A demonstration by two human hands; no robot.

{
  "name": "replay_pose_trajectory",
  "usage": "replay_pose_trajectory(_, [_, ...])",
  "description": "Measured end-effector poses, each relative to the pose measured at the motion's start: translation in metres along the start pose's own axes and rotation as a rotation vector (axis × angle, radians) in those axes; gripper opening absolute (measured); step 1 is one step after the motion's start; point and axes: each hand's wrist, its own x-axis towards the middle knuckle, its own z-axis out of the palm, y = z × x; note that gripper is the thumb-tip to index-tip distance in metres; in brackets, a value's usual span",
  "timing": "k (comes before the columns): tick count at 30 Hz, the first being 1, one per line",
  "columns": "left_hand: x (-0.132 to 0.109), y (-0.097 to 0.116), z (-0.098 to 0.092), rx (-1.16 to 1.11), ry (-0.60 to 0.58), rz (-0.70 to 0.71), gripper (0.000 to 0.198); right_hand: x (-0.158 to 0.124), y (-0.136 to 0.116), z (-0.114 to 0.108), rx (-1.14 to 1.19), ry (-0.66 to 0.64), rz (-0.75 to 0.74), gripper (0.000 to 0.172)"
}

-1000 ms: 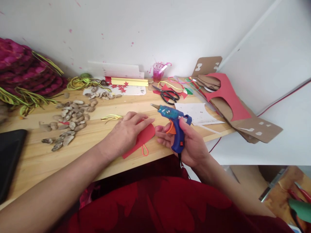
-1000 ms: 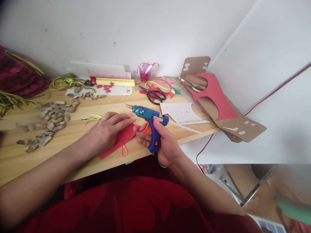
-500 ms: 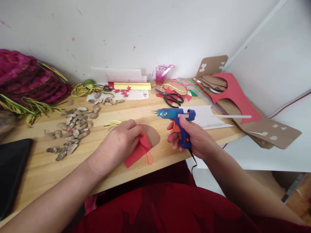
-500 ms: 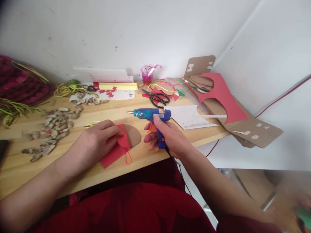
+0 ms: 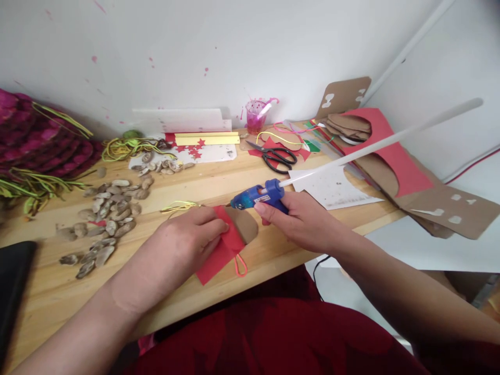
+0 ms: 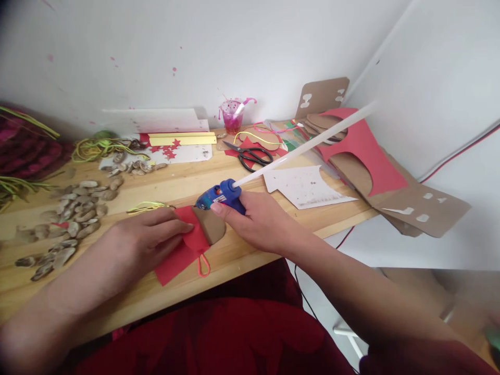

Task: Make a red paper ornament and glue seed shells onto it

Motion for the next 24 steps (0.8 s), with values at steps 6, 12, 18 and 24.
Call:
replay_pose_trajectory(6, [-0.001, 0.0, -0.001, 0.034, -0.082, -0.034, 0.028, 0.004, -0.001, 0.001, -0.047, -0.004, -0.004, 0.049])
replay_pose_trajectory(12, [-0.004, -0.006, 0.001, -0.008, -0.014, 0.041, 0.024, 0.007, -0.004, 0.002, -0.13, -0.009, 0.005, 0.049])
replay_pose_trajectory(18, [-0.001, -0.006, -0.001, -0.028, 0.017, 0.073, 0.024, 0.009, -0.007, 0.003, -0.155, -0.008, -0.024, 0.049])
replay_pose_trajectory(24, [0.0, -0.005, -0.003, -0.049, 0.015, 0.073, 0.024, 0.011, -0.01, 0.002, -0.181, -0.022, -0.017, 0.049])
